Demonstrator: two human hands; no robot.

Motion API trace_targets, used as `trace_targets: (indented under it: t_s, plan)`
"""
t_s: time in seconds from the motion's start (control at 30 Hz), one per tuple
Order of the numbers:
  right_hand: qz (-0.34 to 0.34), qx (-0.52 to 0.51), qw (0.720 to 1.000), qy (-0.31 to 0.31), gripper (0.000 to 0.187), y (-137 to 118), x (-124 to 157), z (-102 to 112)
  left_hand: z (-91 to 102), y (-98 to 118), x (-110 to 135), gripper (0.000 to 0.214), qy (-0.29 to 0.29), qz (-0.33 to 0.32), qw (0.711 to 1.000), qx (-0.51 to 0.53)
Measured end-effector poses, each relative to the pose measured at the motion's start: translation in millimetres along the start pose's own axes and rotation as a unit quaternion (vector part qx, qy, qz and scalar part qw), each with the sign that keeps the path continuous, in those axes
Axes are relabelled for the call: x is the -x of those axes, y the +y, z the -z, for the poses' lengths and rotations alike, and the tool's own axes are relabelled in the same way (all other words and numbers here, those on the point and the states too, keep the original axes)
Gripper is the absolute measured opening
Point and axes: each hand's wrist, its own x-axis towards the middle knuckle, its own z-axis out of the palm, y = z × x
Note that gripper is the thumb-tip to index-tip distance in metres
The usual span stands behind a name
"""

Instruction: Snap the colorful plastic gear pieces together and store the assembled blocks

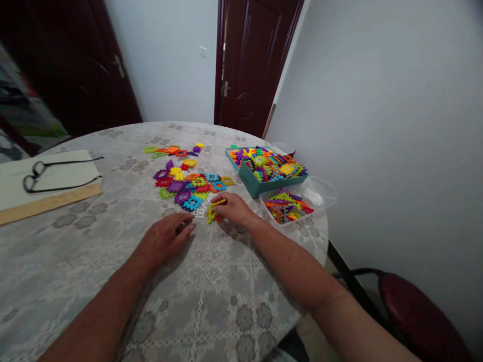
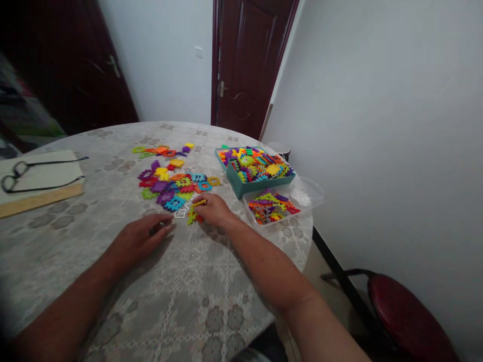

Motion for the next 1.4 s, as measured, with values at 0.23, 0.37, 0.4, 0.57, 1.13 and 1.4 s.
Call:
trace_targets:
  t_s: [0.23,0.37,0.4,0.57,1.13,1.4]
  plan:
    - [-0.057,-0.348,0.934,-0.050,0.049,-9,6,-2,1.0,9,4,0.045,-0.017,0.002,1.000,0.015]
    - [-0.061,-0.362,0.930,-0.035,0.048,-10,5,2,0.0,11,5,0.044,-0.014,0.006,1.000,0.014]
    - [-0.061,-0.359,0.931,-0.032,0.047,-10,5,3,-0.3,11,5,0.044,-0.015,0.007,1.000,0.013]
    - [-0.048,-0.292,0.955,0.002,0.033,-18,4,12,1.6,13,5,0.041,-0.035,0.006,0.999,0.007]
    - [0.048,0.274,0.944,0.179,0.040,-7,83,195,3.3,6,-4,0.052,-0.066,0.033,0.997,-0.011]
    - [-0.129,0.502,0.845,0.132,0.046,31,84,268,2.9,6,-6,0.052,-0.060,0.038,0.997,-0.011]
